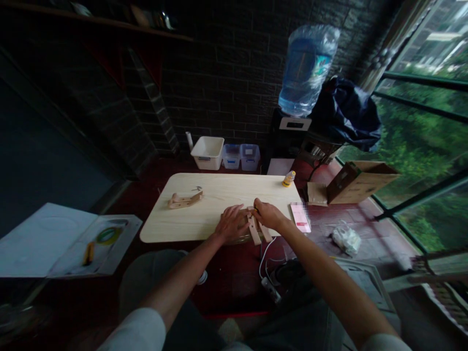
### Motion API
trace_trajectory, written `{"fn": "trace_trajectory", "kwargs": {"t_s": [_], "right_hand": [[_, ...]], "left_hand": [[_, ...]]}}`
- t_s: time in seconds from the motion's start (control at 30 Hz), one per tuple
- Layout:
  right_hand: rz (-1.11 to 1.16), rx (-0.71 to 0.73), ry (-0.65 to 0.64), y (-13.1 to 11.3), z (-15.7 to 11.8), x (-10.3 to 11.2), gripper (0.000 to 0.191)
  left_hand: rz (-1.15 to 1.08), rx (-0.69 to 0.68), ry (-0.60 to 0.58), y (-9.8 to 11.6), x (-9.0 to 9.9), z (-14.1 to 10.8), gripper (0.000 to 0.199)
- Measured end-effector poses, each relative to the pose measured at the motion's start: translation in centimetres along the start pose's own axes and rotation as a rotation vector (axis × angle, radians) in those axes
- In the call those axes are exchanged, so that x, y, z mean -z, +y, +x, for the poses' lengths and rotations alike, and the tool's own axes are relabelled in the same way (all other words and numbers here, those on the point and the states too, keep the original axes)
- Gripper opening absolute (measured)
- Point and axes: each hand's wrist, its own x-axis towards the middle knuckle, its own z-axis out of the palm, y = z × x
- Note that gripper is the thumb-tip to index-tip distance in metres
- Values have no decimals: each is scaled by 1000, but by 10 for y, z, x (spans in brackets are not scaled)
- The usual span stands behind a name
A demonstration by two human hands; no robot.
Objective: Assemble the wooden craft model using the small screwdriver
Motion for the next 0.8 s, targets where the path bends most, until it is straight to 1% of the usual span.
{"fn": "trace_trajectory", "kwargs": {"t_s": [0.07,0.17,0.23,0.27,0.33,0.4,0.5,0.6,0.63,0.67,0.73,0.8], "right_hand": [[-6,-11,-5,-1,-1,1,30],[-8,-29,1,-2,-2,2,30],[-5,-37,6,-2,-3,1,31],[-3,-42,9,-2,-4,1,31],[-1,-48,15,-1,-4,-1,31],[0,-57,24,-1,-4,-3,31],[10,-72,35,-2,-3,-6,31],[17,-82,38,-3,-2,-9,31],[14,-82,39,-2,-2,-9,32],[12,-78,43,-2,-2,-10,32],[15,-51,73,1,-1,-11,33],[36,25,139,4,0,-14,28]], "left_hand": [[17,25,6,2,-4,-1,43],[41,168,6,7,-16,-1,46],[64,254,-18,11,-24,0,50],[69,275,-46,12,-28,0,54],[64,272,-103,11,-30,1,59],[47,219,-152,7,-27,0,61],[27,132,-204,-3,-14,-1,64],[-2,100,-237,-12,-4,6,67],[-13,115,-247,-13,-2,11,64],[-24,156,-256,-14,-1,16,57],[-13,228,-236,-15,-1,26,41],[16,322,-200,-12,-5,32,38]]}}
